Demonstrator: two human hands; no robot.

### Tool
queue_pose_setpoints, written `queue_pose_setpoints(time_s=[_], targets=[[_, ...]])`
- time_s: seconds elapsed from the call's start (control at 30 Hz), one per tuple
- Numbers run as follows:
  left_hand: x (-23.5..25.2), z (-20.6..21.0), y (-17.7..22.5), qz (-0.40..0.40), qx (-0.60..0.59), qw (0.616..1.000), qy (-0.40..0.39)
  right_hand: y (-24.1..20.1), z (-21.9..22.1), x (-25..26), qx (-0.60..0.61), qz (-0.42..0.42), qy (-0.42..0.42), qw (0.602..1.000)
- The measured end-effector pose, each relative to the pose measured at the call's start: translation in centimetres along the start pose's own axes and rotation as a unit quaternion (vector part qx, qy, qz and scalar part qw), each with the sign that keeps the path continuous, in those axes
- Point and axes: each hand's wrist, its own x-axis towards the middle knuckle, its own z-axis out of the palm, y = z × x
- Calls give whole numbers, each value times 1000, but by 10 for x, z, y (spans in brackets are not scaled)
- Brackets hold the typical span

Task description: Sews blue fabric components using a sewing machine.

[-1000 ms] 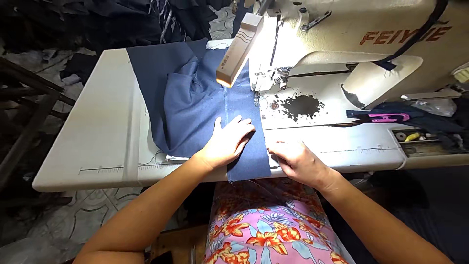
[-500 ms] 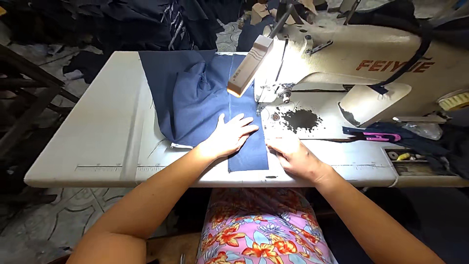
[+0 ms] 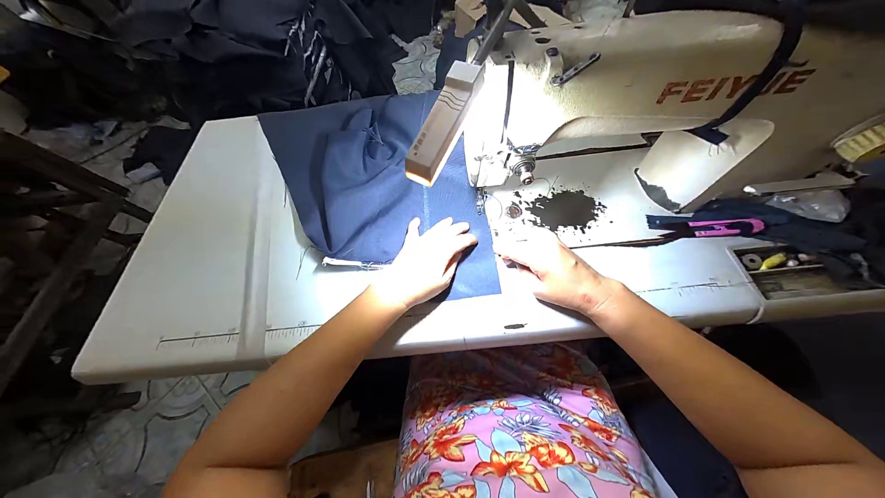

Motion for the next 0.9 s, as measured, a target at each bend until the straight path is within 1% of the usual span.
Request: queue_pose_setpoints(time_s=[0.2,0.33,0.47,0.6,0.8,0.9], targets=[[-9,8,-8,8,-54,998,14,3,1,4,17,13,5,1000],[-11,27,-26,39,-46,997,42,0,-5,5,35,46,-12,998],[-14,9,-14,37,-88,995,13,-3,-9,5,30,65,-33,997],[-14,7,-15,54,-93,994,11,-3,-9,4,7,69,-55,996],[-13,7,-16,58,-64,996,-17,2,-7,3,-22,16,-62,998],[-13,6,-18,65,-56,996,-30,7,-7,4,-21,-27,-59,998]])
